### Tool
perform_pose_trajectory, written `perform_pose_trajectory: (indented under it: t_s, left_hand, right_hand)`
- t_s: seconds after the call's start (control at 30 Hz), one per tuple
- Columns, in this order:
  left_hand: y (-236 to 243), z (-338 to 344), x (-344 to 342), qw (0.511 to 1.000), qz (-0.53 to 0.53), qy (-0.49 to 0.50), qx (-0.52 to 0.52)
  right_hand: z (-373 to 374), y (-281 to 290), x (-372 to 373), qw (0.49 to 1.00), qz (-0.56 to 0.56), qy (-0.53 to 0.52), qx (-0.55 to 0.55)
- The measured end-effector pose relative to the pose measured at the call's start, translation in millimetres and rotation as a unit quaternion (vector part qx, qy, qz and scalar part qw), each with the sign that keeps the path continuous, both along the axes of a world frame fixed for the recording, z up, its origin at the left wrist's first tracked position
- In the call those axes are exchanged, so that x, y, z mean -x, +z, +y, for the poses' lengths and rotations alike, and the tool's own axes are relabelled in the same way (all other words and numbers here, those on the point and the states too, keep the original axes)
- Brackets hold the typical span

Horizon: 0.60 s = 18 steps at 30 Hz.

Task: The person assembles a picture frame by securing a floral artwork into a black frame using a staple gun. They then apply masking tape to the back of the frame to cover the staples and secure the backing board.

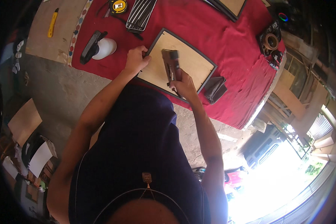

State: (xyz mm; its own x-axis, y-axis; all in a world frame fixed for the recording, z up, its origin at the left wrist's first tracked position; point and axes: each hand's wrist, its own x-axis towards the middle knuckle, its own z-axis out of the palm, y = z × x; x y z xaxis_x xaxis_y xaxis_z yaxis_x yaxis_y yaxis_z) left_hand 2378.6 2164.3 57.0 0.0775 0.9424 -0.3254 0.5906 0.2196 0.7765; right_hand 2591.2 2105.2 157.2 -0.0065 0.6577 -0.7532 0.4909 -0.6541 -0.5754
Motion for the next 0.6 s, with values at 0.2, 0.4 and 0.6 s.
perform_pose_trajectory:
  t_s: [0.2,0.4,0.6]
  left_hand:
    - [-5,-7,0,0.996,-0.001,-0.021,-0.089]
    - [-10,-8,-3,0.996,-0.034,-0.020,-0.079]
    - [-9,-9,-3,0.996,-0.045,-0.018,-0.076]
  right_hand:
    - [35,13,3,0.972,-0.077,0.205,-0.084]
    - [64,32,25,0.940,-0.130,0.312,-0.037]
    - [60,33,34,0.932,-0.160,0.318,-0.069]
